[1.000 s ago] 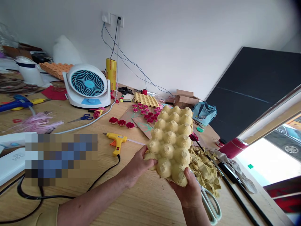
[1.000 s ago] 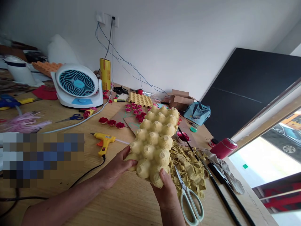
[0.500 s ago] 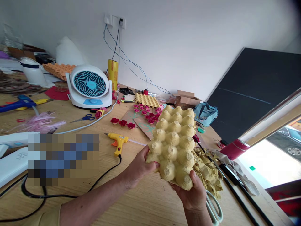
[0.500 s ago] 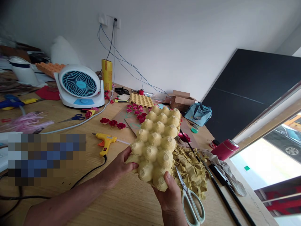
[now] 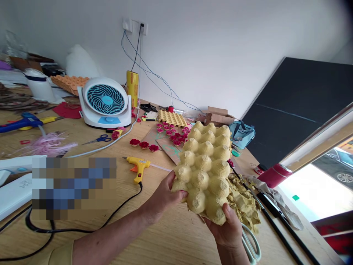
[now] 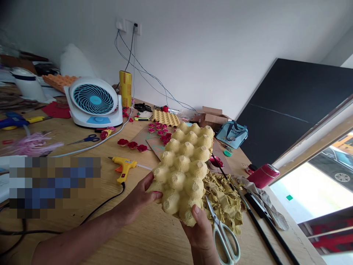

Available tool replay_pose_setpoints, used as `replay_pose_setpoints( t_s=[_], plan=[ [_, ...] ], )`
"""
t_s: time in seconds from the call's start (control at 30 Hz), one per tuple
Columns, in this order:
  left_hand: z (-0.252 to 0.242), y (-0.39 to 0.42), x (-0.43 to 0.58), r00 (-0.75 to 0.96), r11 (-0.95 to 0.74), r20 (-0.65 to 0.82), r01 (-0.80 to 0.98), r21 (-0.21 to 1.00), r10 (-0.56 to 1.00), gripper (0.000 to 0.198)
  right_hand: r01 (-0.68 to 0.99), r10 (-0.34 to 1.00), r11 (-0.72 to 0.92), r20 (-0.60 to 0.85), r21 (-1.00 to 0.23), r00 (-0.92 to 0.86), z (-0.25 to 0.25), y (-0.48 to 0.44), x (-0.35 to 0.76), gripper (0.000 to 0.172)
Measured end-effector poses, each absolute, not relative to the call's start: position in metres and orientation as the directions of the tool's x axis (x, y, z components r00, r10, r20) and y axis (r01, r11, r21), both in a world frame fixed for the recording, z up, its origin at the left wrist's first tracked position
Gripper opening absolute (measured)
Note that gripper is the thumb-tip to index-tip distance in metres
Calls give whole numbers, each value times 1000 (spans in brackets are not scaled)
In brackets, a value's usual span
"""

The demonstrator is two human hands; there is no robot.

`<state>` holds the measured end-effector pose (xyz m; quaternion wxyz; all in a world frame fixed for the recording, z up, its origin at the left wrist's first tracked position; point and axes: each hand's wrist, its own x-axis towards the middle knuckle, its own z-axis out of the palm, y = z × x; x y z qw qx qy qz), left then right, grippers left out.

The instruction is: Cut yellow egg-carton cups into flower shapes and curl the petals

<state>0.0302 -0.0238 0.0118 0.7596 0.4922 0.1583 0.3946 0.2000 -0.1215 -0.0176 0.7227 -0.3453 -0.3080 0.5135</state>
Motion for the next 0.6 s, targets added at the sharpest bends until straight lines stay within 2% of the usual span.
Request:
replay_pose_setpoints(
  t_s=[0.1,0.23,0.37,0.47,0.6],
  plan=[
    [14,-21,29,701,261,146,-438,860,698,51,-498,968,215,116,-840,223,-17,-119,204,49],
    [12,-14,27,713,283,12,-294,913,701,49,-390,977,199,152,-899,149,-14,-118,204,63],
    [7,-10,27,732,302,-27,-247,921,681,43,-312,983,184,167,-932,81,-11,-121,200,66],
    [9,-11,26,722,310,-46,-237,921,690,40,-323,984,176,179,-930,23,-10,-122,197,66],
    [18,-16,25,702,297,-41,-246,923,711,45,-344,983,183,162,-921,88,-13,-123,196,68]
  ],
)
